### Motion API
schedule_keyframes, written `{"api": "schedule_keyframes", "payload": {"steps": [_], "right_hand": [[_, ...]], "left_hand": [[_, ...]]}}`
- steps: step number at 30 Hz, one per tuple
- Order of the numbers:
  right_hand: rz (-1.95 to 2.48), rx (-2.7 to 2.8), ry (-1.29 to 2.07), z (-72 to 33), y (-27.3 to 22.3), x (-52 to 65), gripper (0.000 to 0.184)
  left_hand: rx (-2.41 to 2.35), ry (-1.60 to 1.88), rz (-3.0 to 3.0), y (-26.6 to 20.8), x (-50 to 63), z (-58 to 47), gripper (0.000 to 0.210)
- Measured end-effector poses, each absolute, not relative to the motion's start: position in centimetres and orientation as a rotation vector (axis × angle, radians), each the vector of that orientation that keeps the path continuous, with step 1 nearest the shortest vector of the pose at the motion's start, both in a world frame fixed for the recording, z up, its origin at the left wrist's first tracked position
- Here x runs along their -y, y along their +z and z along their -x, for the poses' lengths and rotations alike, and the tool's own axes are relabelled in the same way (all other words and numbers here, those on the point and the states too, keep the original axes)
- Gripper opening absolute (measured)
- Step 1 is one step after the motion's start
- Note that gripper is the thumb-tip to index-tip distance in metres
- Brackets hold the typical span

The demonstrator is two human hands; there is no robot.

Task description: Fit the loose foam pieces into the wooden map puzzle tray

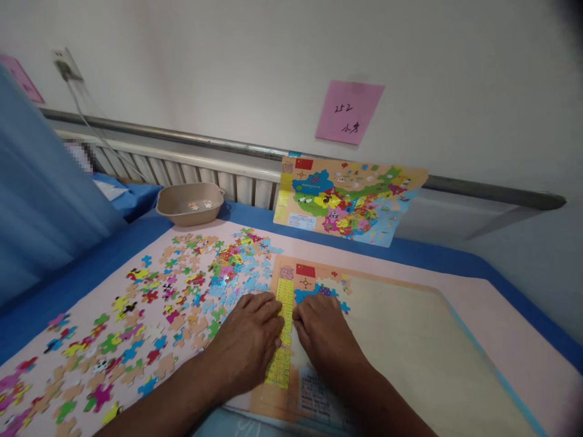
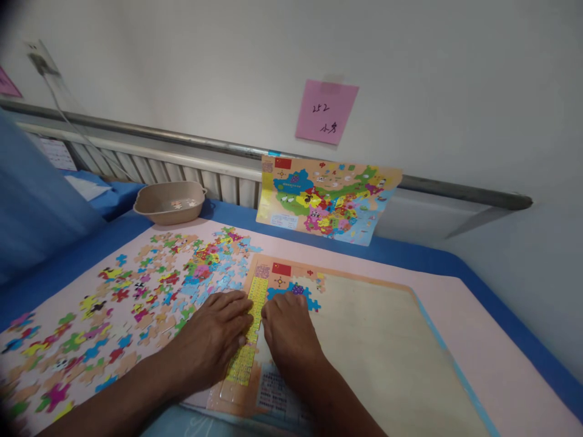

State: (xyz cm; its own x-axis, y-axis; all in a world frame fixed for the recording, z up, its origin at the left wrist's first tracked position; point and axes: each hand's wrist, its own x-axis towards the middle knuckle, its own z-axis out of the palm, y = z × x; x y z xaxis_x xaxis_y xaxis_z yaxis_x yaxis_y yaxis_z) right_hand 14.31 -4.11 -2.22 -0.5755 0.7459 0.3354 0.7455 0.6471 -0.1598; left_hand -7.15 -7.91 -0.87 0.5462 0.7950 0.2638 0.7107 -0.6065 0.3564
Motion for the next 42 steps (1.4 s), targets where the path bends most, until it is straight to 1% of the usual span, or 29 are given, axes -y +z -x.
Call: {"api": "schedule_keyframes", "payload": {"steps": [7, 17, 26, 33, 42], "right_hand": [[1.137, 2.528, -0.125, -14.6, -2.2, 4.2, 0.017], [1.124, 2.543, -0.063, -14.7, -1.6, 4.3, 0.019], [1.187, 2.525, 0.097, -14.8, -1.7, 4.3, 0.013], [1.179, 2.561, 0.048, -14.8, -1.3, 4.3, 0.015], [1.170, 2.541, 0.060, -14.9, -1.5, 4.3, 0.016]], "left_hand": [[-1.260, 0.606, -2.545, -0.7, 7.9, 7.2, 0.017], [-1.263, 0.626, -2.630, -0.8, 7.9, 7.1, 0.014], [-1.283, 0.672, -2.574, -1.3, 7.9, 7.2, 0.020], [-1.274, 0.685, -2.537, -1.3, 7.9, 7.2, 0.022], [-1.242, 0.656, -2.567, -0.6, 8.1, 7.5, 0.011]]}}
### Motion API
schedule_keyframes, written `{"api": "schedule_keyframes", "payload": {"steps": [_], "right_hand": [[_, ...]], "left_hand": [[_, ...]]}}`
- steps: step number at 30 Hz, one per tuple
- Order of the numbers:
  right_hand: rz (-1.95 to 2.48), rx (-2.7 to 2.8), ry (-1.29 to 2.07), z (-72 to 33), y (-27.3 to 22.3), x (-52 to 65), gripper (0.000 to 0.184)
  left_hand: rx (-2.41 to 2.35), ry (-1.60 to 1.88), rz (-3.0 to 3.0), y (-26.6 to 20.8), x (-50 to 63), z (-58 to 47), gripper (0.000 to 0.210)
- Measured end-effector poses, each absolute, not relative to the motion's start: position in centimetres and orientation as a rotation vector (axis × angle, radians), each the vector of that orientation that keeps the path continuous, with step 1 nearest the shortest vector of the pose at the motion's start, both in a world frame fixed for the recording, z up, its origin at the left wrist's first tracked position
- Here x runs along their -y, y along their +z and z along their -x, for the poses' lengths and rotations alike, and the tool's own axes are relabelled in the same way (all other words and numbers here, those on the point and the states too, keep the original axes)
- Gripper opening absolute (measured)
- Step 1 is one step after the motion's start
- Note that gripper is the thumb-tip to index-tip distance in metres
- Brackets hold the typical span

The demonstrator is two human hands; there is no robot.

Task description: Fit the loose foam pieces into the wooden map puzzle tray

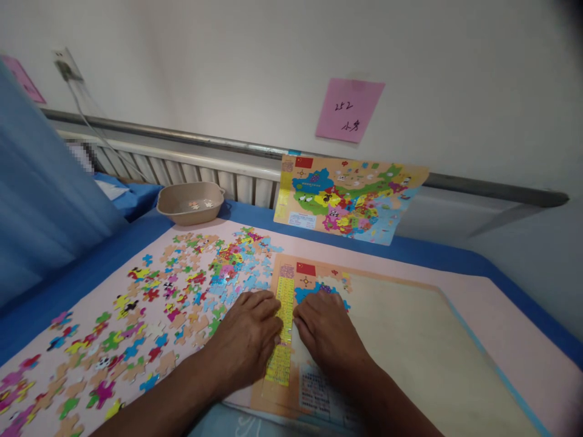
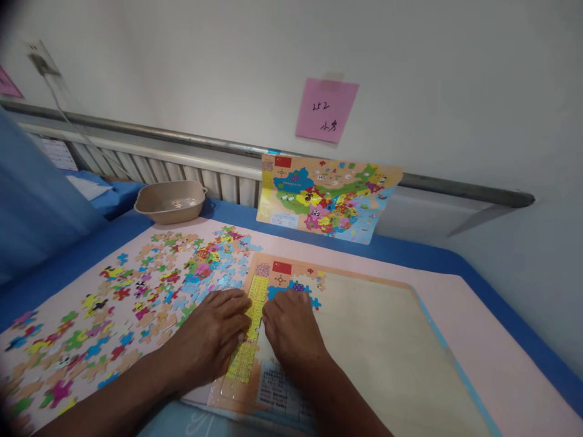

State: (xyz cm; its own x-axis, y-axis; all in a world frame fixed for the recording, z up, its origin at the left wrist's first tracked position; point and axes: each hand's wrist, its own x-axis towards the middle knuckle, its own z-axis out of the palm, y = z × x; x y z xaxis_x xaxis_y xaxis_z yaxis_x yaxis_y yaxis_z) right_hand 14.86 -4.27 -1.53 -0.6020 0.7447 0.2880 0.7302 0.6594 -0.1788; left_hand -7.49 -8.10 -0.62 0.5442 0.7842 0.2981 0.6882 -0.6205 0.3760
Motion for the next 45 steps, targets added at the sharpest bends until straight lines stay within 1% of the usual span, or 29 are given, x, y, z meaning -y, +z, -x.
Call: {"api": "schedule_keyframes", "payload": {"steps": [7, 11, 20, 25, 36, 45], "right_hand": [[1.201, 2.490, 0.195, -14.91, -1.42, 4.36, 0.013], [1.195, 2.477, 0.180, -14.89, -1.53, 4.38, 0.013], [1.227, 2.503, 0.131, -14.81, -1.51, 4.48, 0.013], [1.216, 2.510, 0.116, -14.87, -1.51, 4.52, 0.013], [1.179, 2.476, 0.177, -14.85, -1.60, 4.27, 0.013], [1.143, 2.455, 0.186, -15.01, -1.78, 4.40, 0.013]], "left_hand": [[-1.241, 0.609, -2.595, -0.29, 8.08, 7.36, 0.012], [-1.197, 0.654, -2.584, -0.45, 8.25, 7.37, 0.014], [-1.185, 0.553, -2.591, -0.25, 8.17, 7.39, 0.017], [-1.202, 0.541, -2.580, -0.32, 8.13, 7.35, 0.015], [-1.200, 0.666, -2.514, -0.86, 7.95, 7.39, 0.012], [-1.215, 0.660, -2.491, -0.90, 7.98, 7.47, 0.007]]}}
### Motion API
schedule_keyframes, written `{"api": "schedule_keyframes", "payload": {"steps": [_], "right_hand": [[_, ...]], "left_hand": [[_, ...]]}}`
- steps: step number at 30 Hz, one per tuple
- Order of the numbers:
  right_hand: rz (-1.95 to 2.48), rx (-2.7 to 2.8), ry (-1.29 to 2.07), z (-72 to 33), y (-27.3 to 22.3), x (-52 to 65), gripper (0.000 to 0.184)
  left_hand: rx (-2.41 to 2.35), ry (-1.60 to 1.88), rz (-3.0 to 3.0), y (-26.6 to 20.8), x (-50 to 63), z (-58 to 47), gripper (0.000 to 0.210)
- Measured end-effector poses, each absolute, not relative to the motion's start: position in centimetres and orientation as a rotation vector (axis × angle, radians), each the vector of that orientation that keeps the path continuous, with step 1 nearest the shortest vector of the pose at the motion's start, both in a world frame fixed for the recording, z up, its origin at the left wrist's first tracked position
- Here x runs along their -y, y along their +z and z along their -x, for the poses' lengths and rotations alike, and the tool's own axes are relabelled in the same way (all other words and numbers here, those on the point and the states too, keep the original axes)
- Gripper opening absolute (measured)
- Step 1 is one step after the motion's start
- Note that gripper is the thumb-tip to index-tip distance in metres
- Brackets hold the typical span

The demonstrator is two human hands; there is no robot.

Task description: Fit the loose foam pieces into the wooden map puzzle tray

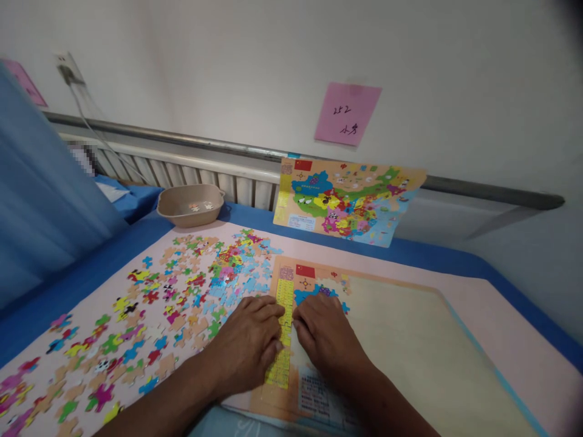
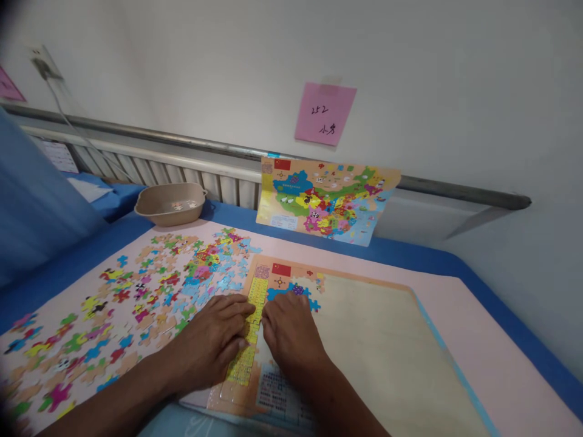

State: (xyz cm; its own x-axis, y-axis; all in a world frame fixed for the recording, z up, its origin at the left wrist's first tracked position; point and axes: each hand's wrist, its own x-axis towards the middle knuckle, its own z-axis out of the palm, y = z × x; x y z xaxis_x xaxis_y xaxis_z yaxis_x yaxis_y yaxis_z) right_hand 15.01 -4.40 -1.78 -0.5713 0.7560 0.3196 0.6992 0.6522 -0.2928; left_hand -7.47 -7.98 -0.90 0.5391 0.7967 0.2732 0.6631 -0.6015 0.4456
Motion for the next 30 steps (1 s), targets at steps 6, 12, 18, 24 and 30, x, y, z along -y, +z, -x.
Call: {"api": "schedule_keyframes", "payload": {"steps": [6, 12, 18, 24, 30], "right_hand": [[1.145, 2.457, 0.195, -15.01, -1.92, 4.22, 0.014], [1.174, 2.461, 0.188, -15.03, -1.71, 4.35, 0.014], [1.162, 2.472, 0.188, -15.05, -1.49, 4.40, 0.013], [1.132, 2.465, 0.190, -15.03, -1.58, 4.17, 0.014], [1.131, 2.467, 0.183, -15.01, -1.82, 4.25, 0.014]], "left_hand": [[-1.183, 0.712, -2.467, -0.92, 7.96, 7.39, 0.007], [-1.190, 0.715, -2.463, -0.83, 7.97, 7.34, 0.008], [-1.185, 0.736, -2.453, -1.16, 7.98, 7.34, 0.008], [-1.199, 0.687, -2.426, -0.98, 7.93, 7.26, 0.008], [-1.212, 0.674, -2.426, -1.00, 7.91, 7.15, 0.008]]}}
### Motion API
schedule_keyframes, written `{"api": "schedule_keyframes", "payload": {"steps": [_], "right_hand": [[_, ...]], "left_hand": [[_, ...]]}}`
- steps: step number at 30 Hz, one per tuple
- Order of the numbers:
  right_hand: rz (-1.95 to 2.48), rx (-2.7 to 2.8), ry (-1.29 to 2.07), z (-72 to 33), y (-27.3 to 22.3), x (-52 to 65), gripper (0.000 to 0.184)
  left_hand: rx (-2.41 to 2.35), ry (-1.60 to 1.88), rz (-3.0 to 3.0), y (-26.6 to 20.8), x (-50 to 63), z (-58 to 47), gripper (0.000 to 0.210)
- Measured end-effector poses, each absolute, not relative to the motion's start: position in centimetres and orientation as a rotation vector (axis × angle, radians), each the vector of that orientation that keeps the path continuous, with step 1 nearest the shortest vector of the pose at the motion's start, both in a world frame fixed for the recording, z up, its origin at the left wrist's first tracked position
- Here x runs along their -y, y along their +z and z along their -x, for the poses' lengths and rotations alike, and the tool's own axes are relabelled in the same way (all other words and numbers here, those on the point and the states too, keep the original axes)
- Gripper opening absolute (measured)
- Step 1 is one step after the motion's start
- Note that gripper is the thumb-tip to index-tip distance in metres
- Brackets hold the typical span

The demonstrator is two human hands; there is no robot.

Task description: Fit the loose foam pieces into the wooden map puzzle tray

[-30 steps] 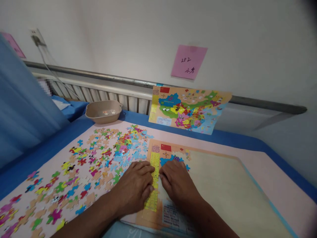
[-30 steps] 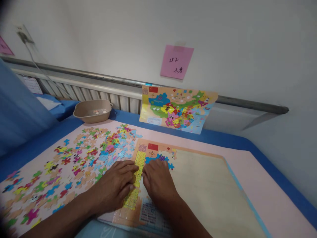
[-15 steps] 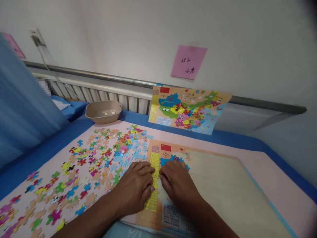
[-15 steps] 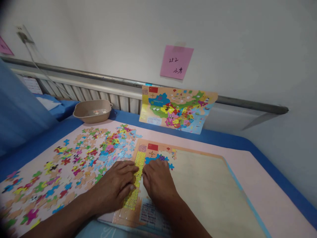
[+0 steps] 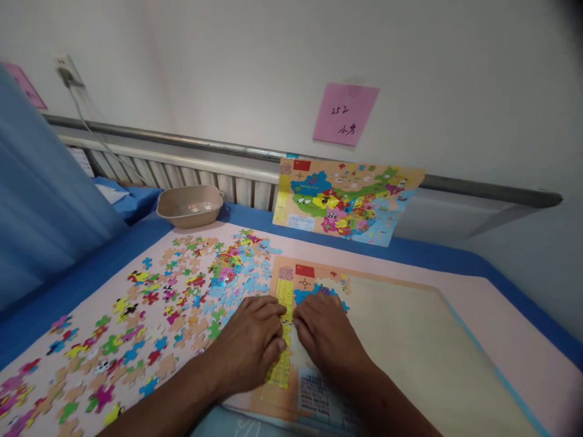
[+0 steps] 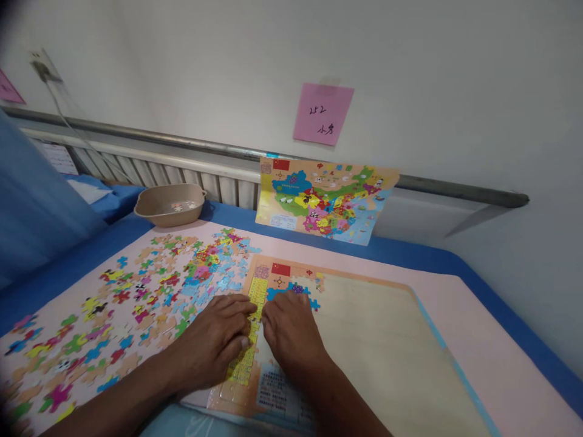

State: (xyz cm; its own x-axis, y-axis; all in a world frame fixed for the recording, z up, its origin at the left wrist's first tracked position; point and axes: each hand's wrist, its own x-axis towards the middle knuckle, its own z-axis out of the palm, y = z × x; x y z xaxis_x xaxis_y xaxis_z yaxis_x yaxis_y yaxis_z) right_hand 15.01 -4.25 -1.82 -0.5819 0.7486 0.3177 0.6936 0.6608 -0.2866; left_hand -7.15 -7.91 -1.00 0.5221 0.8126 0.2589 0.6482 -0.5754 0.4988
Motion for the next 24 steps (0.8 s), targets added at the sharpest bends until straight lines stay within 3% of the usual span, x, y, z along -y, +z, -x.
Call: {"api": "schedule_keyframes", "payload": {"steps": [24], "right_hand": [[1.145, 2.465, 0.130, -14.9, -2.0, 4.2, 0.014]], "left_hand": [[-1.202, 0.706, -2.401, -0.2, 7.4, 6.7, 0.009]]}}
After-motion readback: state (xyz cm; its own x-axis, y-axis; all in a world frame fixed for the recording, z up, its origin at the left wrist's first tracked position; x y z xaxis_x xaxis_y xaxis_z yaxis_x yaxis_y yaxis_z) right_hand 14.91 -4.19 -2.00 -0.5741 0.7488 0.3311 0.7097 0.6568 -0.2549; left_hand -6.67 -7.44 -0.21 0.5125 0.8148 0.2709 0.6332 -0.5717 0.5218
